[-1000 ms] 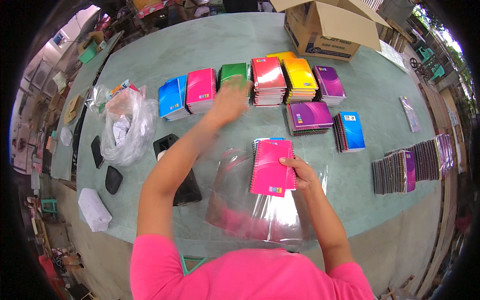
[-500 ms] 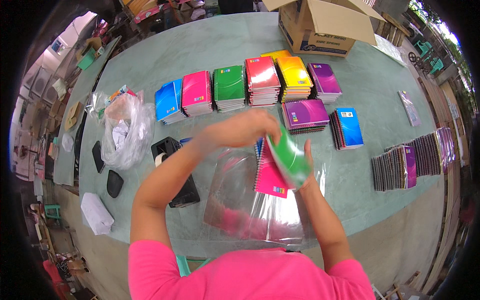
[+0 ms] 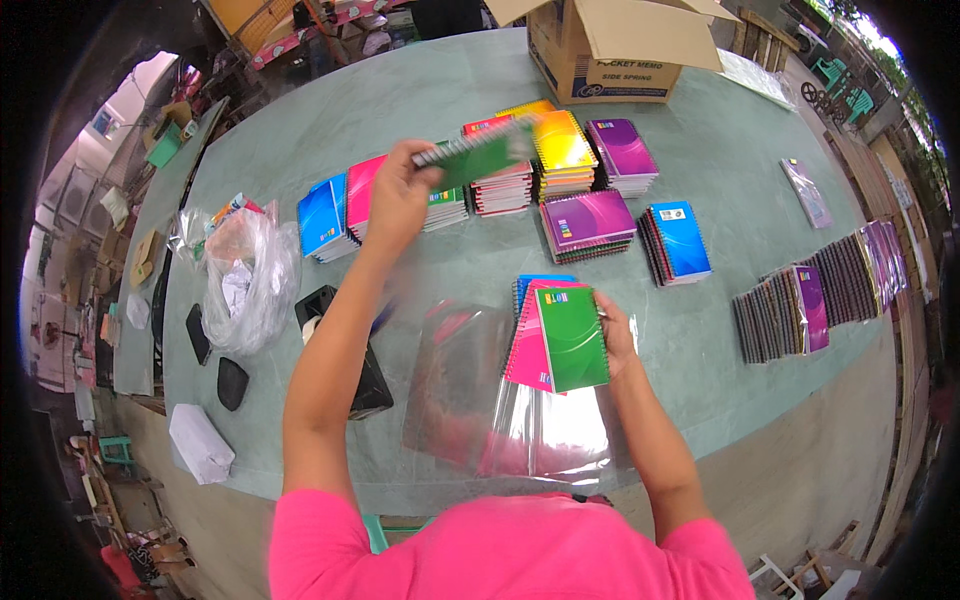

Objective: The person picks up several small notebooks, stacks them together by hand, and places them into a clear plastic sleeve. They then pick up a piece of adhesive tape from a dispenser and seal the sleeve.

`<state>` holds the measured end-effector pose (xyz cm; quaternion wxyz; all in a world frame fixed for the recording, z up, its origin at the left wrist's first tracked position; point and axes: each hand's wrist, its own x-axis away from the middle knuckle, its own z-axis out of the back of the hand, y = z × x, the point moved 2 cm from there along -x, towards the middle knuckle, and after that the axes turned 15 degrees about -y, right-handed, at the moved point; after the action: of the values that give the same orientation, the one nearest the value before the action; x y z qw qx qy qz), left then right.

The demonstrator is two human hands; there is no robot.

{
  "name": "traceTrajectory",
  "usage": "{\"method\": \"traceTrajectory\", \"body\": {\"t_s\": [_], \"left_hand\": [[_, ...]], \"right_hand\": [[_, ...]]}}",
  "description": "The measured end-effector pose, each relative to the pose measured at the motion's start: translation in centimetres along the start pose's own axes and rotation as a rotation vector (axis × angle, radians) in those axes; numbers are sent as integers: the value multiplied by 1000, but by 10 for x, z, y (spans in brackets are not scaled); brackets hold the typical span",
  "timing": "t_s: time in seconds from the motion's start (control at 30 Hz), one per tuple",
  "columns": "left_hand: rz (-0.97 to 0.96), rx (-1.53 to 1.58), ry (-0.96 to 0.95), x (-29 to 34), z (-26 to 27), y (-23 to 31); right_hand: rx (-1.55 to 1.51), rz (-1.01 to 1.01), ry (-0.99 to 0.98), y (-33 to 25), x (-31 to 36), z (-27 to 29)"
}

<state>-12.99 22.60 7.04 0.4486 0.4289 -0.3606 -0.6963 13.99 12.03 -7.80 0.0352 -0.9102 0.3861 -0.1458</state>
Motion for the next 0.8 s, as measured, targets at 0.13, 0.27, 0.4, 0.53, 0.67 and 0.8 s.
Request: {"method": "traceTrajectory", "body": {"t_s": [0.13, 0.27, 0.4, 0.53, 0.67, 0.8], "left_hand": [[-371, -147, -831, 33, -84, 31], [-458, -521, -768, 8, -120, -30], [-291, -1022, 91, -58, -83, -80], [-129, -1054, -50, -66, -75, -96], [-244, -960, -114, -39, -115, 17], [-324, -972, -1164, 37, -201, 71]], "right_hand": [[-7, 65, -143, -2, 11, -23], [183, -127, -58, -10, 33, 18], [233, -29, 96, -17, 49, 11], [258, -17, 14, -38, 53, 18], [-15, 139, -58, -57, 49, 10], [139, 135, -49, -66, 46, 19]]}}
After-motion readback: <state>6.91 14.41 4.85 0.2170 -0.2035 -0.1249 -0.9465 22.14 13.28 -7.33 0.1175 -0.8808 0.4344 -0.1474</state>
